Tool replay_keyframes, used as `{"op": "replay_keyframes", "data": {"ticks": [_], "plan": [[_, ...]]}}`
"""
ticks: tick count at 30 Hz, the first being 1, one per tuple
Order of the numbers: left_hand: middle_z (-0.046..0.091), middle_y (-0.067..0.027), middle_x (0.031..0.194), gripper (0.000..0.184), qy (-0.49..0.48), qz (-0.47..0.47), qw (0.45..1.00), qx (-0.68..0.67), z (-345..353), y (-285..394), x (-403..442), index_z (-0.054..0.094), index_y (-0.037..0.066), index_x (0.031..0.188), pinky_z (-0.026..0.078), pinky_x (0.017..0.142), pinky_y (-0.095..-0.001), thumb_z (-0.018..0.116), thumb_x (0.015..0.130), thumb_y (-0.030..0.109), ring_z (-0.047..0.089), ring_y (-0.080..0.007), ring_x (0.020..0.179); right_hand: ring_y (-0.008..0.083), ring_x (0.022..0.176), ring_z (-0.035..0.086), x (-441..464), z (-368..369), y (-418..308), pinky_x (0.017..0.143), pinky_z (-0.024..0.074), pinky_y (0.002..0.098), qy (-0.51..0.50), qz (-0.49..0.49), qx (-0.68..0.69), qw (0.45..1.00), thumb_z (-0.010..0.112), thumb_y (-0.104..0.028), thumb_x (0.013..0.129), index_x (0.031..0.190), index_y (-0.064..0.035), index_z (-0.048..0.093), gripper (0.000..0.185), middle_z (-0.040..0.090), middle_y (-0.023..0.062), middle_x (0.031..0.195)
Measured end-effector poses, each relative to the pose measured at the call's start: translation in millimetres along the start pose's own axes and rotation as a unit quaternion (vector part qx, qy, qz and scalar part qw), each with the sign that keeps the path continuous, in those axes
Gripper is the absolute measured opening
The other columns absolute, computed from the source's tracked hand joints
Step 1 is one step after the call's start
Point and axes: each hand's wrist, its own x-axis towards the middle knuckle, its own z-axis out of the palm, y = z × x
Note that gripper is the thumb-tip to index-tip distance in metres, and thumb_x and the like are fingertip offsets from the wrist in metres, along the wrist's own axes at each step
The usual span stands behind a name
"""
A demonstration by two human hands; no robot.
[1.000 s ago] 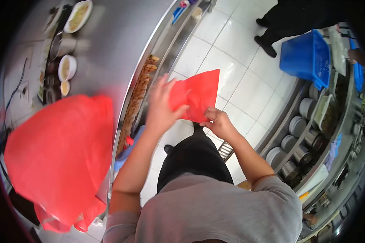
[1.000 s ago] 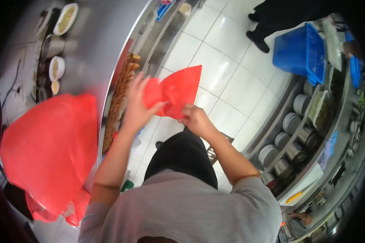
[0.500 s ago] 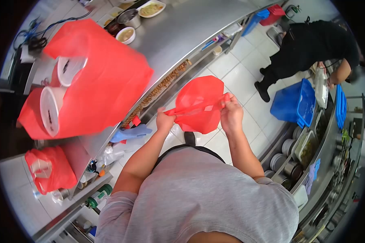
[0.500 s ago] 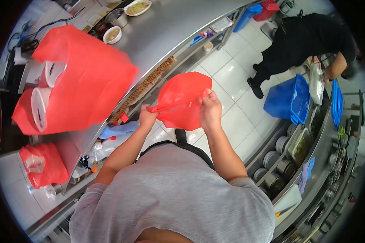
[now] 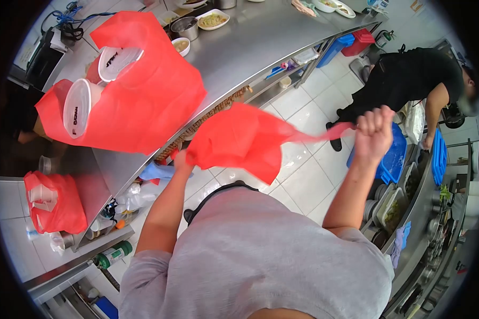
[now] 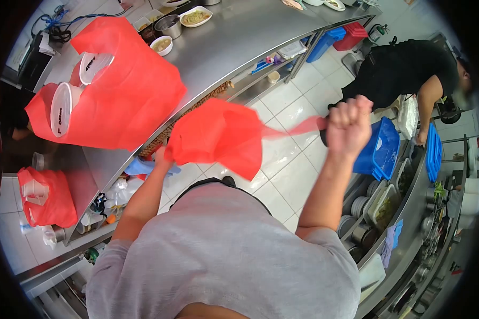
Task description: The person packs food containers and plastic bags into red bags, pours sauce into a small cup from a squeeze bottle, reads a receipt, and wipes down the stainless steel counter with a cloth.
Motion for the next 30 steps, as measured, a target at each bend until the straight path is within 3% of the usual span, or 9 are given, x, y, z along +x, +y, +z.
{"op": "replay_keyframes", "data": {"ticks": [5, 8, 12, 16, 21, 23, 27, 29, 30], "plan": [[0.064, -0.0221, 0.088, 0.024, 0.112, 0.053, 0.981, -0.152, -48, 43, -24, 0.066, 0.005, 0.095, 0.048, 0.072, -0.0450, 0.054, 0.079, 0.017, 0.063, -0.0367, 0.085, 0.0021, 0.057, 0.042, -13, -16, 19, 0.050, 0.0310, 0.0158, 0.078, 0.046, -0.495, 0.864, 0.062, -0.017, 0.088, 0.094, -0.0059, 0.060, 0.013, 0.053, -0.0049, 0.070], [0.061, -0.0176, 0.084, 0.018, 0.189, 0.234, 0.938, -0.172, -103, 133, -29, 0.063, 0.003, 0.085, 0.047, 0.073, -0.0417, 0.051, 0.072, 0.005, 0.060, -0.0339, 0.085, 0.0199, 0.102, 0.055, -37, 50, 74, 0.090, 0.0423, 0.0336, -0.191, -0.041, -0.642, 0.741, 0.078, -0.012, 0.066, 0.115, -0.0074, 0.057, 0.053, 0.055, 0.0072, 0.119], [0.054, -0.0110, 0.078, 0.009, 0.119, 0.496, 0.860, -0.003, -155, 200, -36, 0.058, 0.004, 0.075, 0.045, 0.073, -0.0387, 0.053, 0.069, 0.007, 0.055, -0.0290, 0.083, 0.0303, 0.114, 0.051, -25, 69, 132, 0.091, 0.0433, 0.0428, -0.425, -0.151, -0.727, 0.517, 0.076, -0.015, 0.067, 0.116, -0.0088, 0.056, 0.054, 0.053, 0.0121, 0.125], [0.055, -0.0099, 0.081, 0.014, 0.129, 0.481, 0.867, 0.015, -176, 186, -36, 0.060, 0.003, 0.080, 0.044, 0.075, -0.0385, 0.053, 0.068, 0.003, 0.055, -0.0284, 0.084, 0.0306, 0.104, 0.056, 0, 36, 147, 0.091, 0.0422, 0.0365, -0.514, 0.182, -0.705, 0.453, 0.063, -0.006, 0.079, 0.106, -0.0056, 0.055, 0.028, 0.058, 0.0119, 0.116], [0.060, -0.0113, 0.095, 0.023, 0.146, 0.239, 0.910, -0.307, -146, 158, -35, 0.058, 0.003, 0.098, 0.047, 0.079, -0.0345, 0.055, 0.075, -0.002, 0.059, -0.0247, 0.089, 0.0166, 0.087, 0.054, -53, 39, 176, 0.080, 0.0437, 0.0298, -0.282, 0.191, -0.515, 0.787, 0.050, -0.001, 0.091, 0.097, -0.0054, 0.051, 0.007, 0.058, 0.0055, 0.091], [0.060, -0.0132, 0.097, 0.021, -0.059, -0.050, 0.675, -0.733, -150, 164, -39, 0.055, 0.002, 0.104, 0.050, 0.080, -0.0325, 0.049, 0.084, 0.001, 0.061, -0.0236, 0.087, 0.0085, 0.086, 0.049, -64, 42, 191, 0.076, 0.0445, 0.0274, -0.224, 0.198, -0.470, 0.831, 0.048, -0.002, 0.093, 0.104, -0.0070, 0.050, 0.012, 0.055, 0.0021, 0.086], [0.062, -0.0138, 0.097, 0.023, -0.091, 0.028, 0.672, -0.734, -130, 146, -53, 0.054, 0.006, 0.108, 0.052, 0.072, -0.0376, 0.055, 0.086, 0.013, 0.063, -0.0265, 0.083, 0.0148, 0.083, 0.053, -66, 69, 162, 0.075, 0.0446, 0.0284, -0.352, 0.240, -0.609, 0.668, 0.058, 0.001, 0.084, 0.097, -0.0034, 0.056, 0.014, 0.057, 0.0050, 0.085], [0.062, -0.0160, 0.096, 0.026, -0.030, 0.165, 0.929, -0.331, -157, 149, -85, 0.054, 0.007, 0.107, 0.052, 0.071, -0.0392, 0.057, 0.082, 0.012, 0.063, -0.0304, 0.085, 0.0189, 0.081, 0.055, -58, 59, 147, 0.075, 0.0448, 0.0294, -0.465, 0.191, -0.758, 0.415, 0.064, 0.002, 0.078, 0.091, -0.0010, 0.060, 0.014, 0.058, 0.0068, 0.085], [0.062, -0.0170, 0.096, 0.028, 0.004, 0.220, 0.971, -0.089, -168, 148, -95, 0.054, 0.008, 0.107, 0.051, 0.071, -0.0400, 0.058, 0.079, 0.011, 0.062, -0.0324, 0.086, 0.0209, 0.082, 0.056, -54, 56, 138, 0.076, 0.0450, 0.0298, -0.442, 0.209, -0.713, 0.503, 0.066, 0.001, 0.076, 0.088, -0.0005, 0.062, 0.013, 0.059, 0.0082, 0.087]]}}
